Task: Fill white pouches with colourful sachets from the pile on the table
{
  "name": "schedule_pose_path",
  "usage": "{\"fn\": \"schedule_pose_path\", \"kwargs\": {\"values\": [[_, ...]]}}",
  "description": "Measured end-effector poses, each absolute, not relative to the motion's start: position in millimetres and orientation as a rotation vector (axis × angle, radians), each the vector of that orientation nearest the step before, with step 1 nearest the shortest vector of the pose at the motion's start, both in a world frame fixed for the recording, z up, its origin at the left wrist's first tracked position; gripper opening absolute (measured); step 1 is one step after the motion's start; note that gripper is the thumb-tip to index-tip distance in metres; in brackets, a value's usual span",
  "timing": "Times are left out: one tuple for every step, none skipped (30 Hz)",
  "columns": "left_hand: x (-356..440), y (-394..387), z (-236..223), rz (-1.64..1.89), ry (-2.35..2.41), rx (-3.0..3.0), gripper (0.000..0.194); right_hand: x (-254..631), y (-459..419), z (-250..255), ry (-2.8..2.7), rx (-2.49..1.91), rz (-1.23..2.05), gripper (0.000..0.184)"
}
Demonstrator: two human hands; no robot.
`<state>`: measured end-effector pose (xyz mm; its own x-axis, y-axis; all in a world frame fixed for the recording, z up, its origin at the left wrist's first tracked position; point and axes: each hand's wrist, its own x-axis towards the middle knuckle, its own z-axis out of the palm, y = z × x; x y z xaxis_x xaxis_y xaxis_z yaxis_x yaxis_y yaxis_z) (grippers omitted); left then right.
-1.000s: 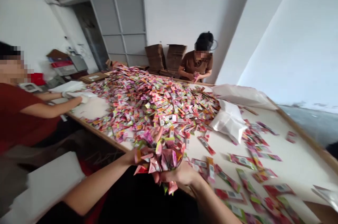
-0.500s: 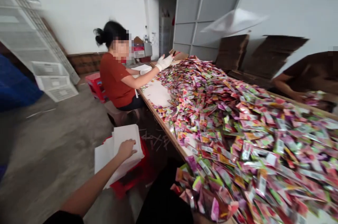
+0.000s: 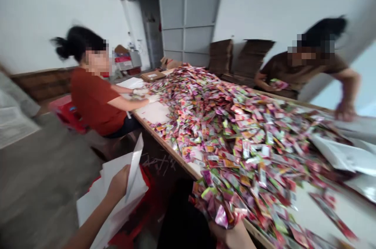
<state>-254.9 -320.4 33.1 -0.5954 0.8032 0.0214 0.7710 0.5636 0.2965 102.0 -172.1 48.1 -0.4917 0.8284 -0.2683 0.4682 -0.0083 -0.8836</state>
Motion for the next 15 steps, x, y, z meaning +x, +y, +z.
{"fn": "schedule_pose_path", "kwargs": {"values": [[-239.9, -304.8, 46.6, 0.5, 2.645, 1.473, 0.027, 105.0, -171.0, 50.1, -1.879, -1.385, 1.451, 0.016], [-221.4, -287.5, 58.2, 0.58, 2.599, 1.605, 0.027, 108.4, -169.1, 53.1, -1.812, -1.416, 1.4, 0.018], [-199.7, -268.9, 67.2, 0.649, 2.537, 1.729, 0.027, 112.6, -166.3, 57.0, -1.742, -1.444, 1.357, 0.02], [-175.3, -249.5, 73.6, 0.695, 2.452, 1.842, 0.027, 117.9, -163.0, 61.6, -1.671, -1.469, 1.325, 0.022], [-148.6, -229.9, 77.2, 0.713, 2.347, 1.939, 0.027, 124.9, -159.4, 66.4, -1.598, -1.496, 1.304, 0.023], [-120.4, -210.8, 78.2, 0.701, 2.232, 2.017, 0.028, 133.7, -155.9, 71.2, -1.52, -1.526, 1.287, 0.024], [-91.4, -192.8, 77.0, 0.659, 2.112, 2.082, 0.028, 144.6, -153.0, 75.5, -1.436, -1.555, 1.265, 0.026], [-62.3, -176.5, 74.0, 0.594, 1.997, 2.131, 0.029, 157.4, -151.0, 78.9, -1.343, -1.577, 1.234, 0.028], [-33.7, -162.2, 69.8, 0.513, 1.889, 2.171, 0.029, 172.0, -150.1, 81.2, -1.243, -1.587, 1.189, 0.03], [-6.5, -150.3, 64.6, 0.431, 1.791, 2.21, 0.028, 187.8, -150.5, 82.3, -1.143, -1.587, 1.14, 0.031], [18.9, -140.6, 59.0, 0.36, 1.698, 2.246, 0.026, 204.3, -152.2, 82.1, -1.06, -1.58, 1.094, 0.032], [42.1, -132.9, 53.2, 0.303, 1.617, 2.277, 0.025, 221.0, -155.1, 81.0, -1.005, -1.572, 1.059, 0.033], [62.8, -127.1, 47.8, 0.272, 1.554, 2.3, 0.024, 237.4, -158.8, 79.0, -0.983, -1.57, 1.036, 0.033], [81.0, -122.5, 43.0, 0.271, 1.503, 2.317, 0.022, 253.1, -162.8, 76.4, -0.996, -1.57, 1.022, 0.032], [96.7, -118.8, 39.0, 0.293, 1.456, 2.317, 0.02, 267.9, -166.8, 73.6, -1.04, -1.569, 1.014, 0.03]]}}
